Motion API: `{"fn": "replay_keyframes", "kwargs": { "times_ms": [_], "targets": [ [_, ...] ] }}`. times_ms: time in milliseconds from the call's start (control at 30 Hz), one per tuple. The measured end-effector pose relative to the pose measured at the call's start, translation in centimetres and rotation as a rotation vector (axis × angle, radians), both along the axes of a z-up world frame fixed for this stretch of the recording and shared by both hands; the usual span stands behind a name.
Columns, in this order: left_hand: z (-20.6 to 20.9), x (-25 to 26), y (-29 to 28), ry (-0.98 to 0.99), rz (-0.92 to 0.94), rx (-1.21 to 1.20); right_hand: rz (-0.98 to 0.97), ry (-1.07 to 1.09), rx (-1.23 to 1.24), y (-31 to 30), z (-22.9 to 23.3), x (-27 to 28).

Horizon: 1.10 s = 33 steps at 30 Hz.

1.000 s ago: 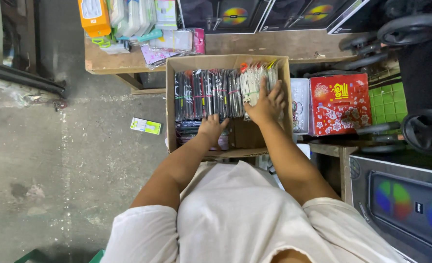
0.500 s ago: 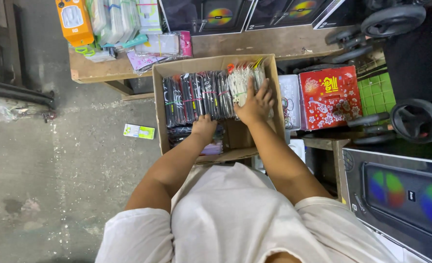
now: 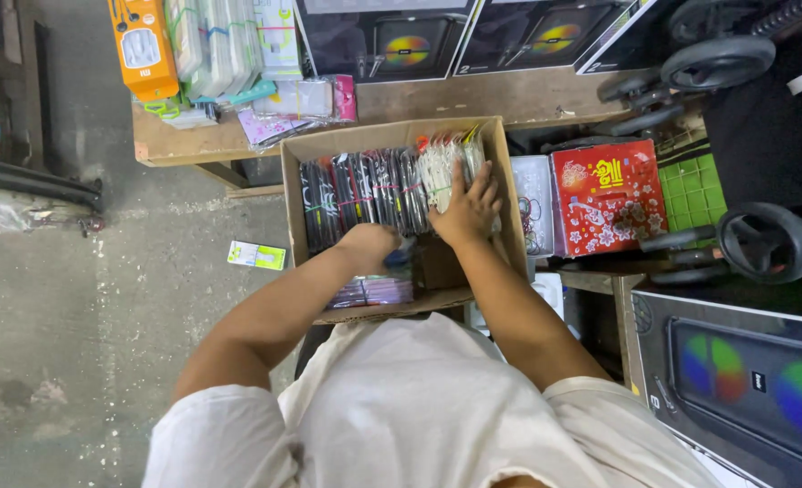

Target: Sorting and organizing mobile phone accessories including cases and chargers into a cardboard box.

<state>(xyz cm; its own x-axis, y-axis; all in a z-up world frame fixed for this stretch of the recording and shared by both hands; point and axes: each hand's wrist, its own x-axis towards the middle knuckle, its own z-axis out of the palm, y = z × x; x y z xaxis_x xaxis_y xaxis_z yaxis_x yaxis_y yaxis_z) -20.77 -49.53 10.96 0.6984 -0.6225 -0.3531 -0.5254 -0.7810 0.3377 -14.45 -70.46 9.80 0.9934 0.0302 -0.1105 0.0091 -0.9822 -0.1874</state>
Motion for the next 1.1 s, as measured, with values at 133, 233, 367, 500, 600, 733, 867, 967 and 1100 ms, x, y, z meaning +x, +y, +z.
{"fn": "replay_keyframes", "kwargs": {
  "times_ms": [133,233,367,500,600,733,867,967,1100],
  "targets": [
    [5.5,-0.8,1.9,-0.012,0.048,-0.175,-0.001,0.022,0.028,0.2,0.2,0.0],
    [9.1,-0.3,2.4,-0.008,0.150,-0.305,-0.010,0.066,0.011,0.3,0.3,-0.1],
    [11.2,2.2,2.8,-0.117,0.132,-0.391,0.029,-0.025,-0.032,0.1,-2.0,0.0],
    [11.7,4.5,-0.1,-0.198,-0.151,0.072,0.023,0.010,0.007,0.4,0.4,-0.5],
    [3.6,5.7,-0.9,-0.367,-0.360,0.305,0.021,-0.064,0.045,0.3,0.0,-0.6],
    [1.7,6.7,-0.5,-0.348,-0.317,0.308,0.007,-0.065,0.022,0.3,-0.2,-0.5],
    [7.8,4.4,0.4,-0.466,0.245,0.056,0.031,-0.142,0.041,0.2,-1.2,-0.7],
    [2.6,2.8,1.0,-0.433,0.786,-0.267,0.012,-0.089,0.062,0.3,-0.4,-0.4],
    [-13.1,3.0,1.7,0.357,1.152,-1.273,-0.106,0.118,0.102,0.5,0.3,1.0]
  ]
}}
